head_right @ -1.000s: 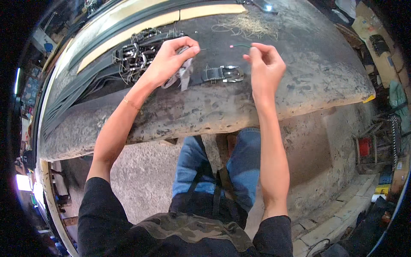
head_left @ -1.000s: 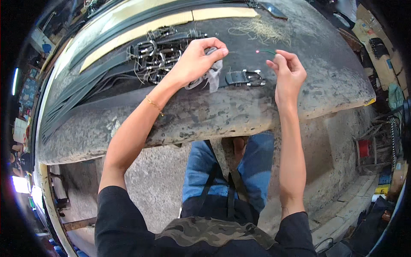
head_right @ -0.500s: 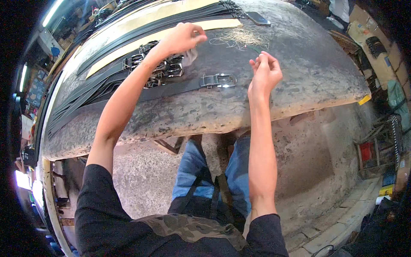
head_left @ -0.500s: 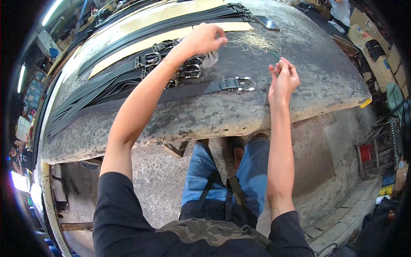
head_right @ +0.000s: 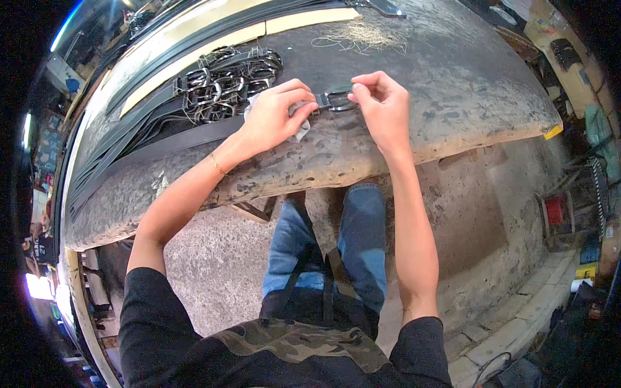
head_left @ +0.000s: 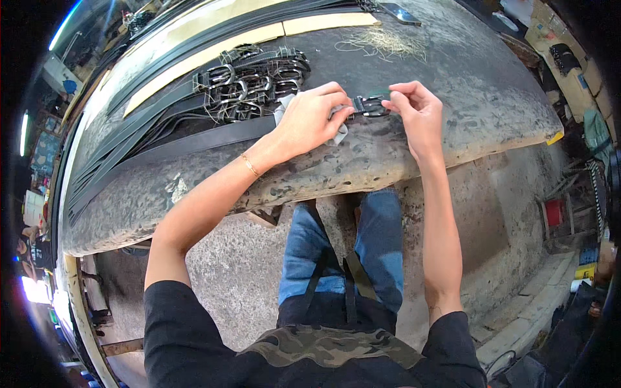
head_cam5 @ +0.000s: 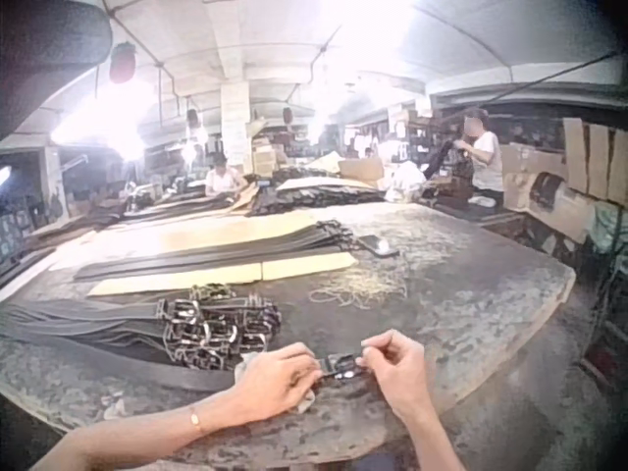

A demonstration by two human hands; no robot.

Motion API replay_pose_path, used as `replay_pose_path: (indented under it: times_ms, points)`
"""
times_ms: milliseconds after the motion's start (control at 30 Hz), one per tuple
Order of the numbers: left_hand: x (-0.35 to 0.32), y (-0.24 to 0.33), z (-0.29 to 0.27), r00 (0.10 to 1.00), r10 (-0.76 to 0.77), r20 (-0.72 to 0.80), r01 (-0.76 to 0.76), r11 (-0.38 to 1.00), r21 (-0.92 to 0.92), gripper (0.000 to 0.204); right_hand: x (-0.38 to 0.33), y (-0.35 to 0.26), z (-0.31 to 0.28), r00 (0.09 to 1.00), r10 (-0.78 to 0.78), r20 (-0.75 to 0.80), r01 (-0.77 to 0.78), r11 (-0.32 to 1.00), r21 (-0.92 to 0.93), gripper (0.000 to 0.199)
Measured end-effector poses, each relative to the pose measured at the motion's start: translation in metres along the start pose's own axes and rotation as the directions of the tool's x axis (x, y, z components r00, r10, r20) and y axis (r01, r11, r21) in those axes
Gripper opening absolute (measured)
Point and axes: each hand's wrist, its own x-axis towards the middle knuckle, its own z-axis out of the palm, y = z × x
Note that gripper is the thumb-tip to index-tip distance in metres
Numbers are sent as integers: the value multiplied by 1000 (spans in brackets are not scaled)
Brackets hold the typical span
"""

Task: The recorder is assembling leather belts by attaching buckles and cleaning the finished product.

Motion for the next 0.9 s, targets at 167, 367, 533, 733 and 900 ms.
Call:
replay_pose_path:
  times_ms: [167,367,533,733,900]
  points:
    - [0,-3,2,999,-44,8,45,999,-31,13,1,2,4,996,-43,76,57,979,-196,7]
    - [-1,-3,4,998,-69,-8,68,997,-29,14,-1,1,5,997,-41,65,56,968,-245,9]
    - [0,0,3,996,-90,-21,91,996,6,15,-1,0,5,997,-31,71,50,958,-282,9]
    - [0,1,4,995,-104,-10,104,995,10,18,0,5,3,995,-55,89,79,954,-288,9]
    - [-1,-1,4,994,-104,-19,104,995,9,18,1,6,5,995,-53,89,76,955,-288,9]
